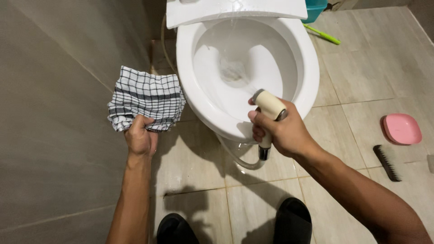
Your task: The person wipes the exterior and interior surfaces of a white toilet with a cloth and rinses the bowl using a hand-held bidet sprayer.
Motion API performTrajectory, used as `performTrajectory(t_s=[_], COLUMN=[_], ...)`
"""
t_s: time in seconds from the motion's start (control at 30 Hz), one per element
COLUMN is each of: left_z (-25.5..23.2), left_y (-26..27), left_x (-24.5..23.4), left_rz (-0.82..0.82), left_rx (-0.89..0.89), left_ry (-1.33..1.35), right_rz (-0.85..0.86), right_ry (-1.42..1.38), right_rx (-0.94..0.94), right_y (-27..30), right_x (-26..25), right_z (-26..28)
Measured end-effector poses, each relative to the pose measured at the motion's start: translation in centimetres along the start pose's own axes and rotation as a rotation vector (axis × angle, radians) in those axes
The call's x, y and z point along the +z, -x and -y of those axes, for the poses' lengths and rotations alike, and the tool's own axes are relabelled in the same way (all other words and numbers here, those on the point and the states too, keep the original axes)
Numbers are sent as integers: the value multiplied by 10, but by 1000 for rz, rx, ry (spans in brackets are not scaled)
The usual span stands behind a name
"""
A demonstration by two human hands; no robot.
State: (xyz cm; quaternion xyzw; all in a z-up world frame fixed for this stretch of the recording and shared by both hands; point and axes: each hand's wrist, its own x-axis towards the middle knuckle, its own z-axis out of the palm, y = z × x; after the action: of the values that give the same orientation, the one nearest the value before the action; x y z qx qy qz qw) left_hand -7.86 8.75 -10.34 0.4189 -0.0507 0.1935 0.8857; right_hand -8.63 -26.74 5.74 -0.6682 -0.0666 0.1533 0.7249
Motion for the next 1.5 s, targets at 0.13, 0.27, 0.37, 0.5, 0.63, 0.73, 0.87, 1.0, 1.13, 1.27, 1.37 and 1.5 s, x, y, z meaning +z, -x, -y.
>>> performTrajectory(t_s=[0.13,0.27,0.37,0.5,0.63,0.73,0.87,1.0,1.13,1.27,1.37,1.5], left_z=[15,2,-19,-31,-29,-22,-12,-14,-35,-51,-66,-83], left_y=[2,4,8,7,7,5,3,2,5,0,-6,-17], left_x=[-35,-17,24,50,44,23,7,17,43,62,62,65], left_rz=[146,76,4,19,83,83,70,99,59,-58,-17,-92], left_rx=[46,-25,-31,-51,-39,-34,-12,65,20,-14,-63,-92], left_ry=[47,-34,-46,-61,-81,-77,-103,-98,-89,-24,-41,-2], right_rz=[35,69,96,67,-56,-179,-312,-315,-303,-311,-320,-394], right_ry=[163,213,285,345,286,293,87,-62,-98,-116,-165,-269], right_rx=[66,91,109,112,158,175,100,-1,-35,-27,-28,5], right_y=[15,28,40,57,71,76,68,51,35,21,20,28], right_x=[-2,-9,-20,-36,-58,-78,-105,-118,-120,-122,-123,-112], right_z=[5,5,3,-4,-9,-12,-10,-1,8,16,24,44])
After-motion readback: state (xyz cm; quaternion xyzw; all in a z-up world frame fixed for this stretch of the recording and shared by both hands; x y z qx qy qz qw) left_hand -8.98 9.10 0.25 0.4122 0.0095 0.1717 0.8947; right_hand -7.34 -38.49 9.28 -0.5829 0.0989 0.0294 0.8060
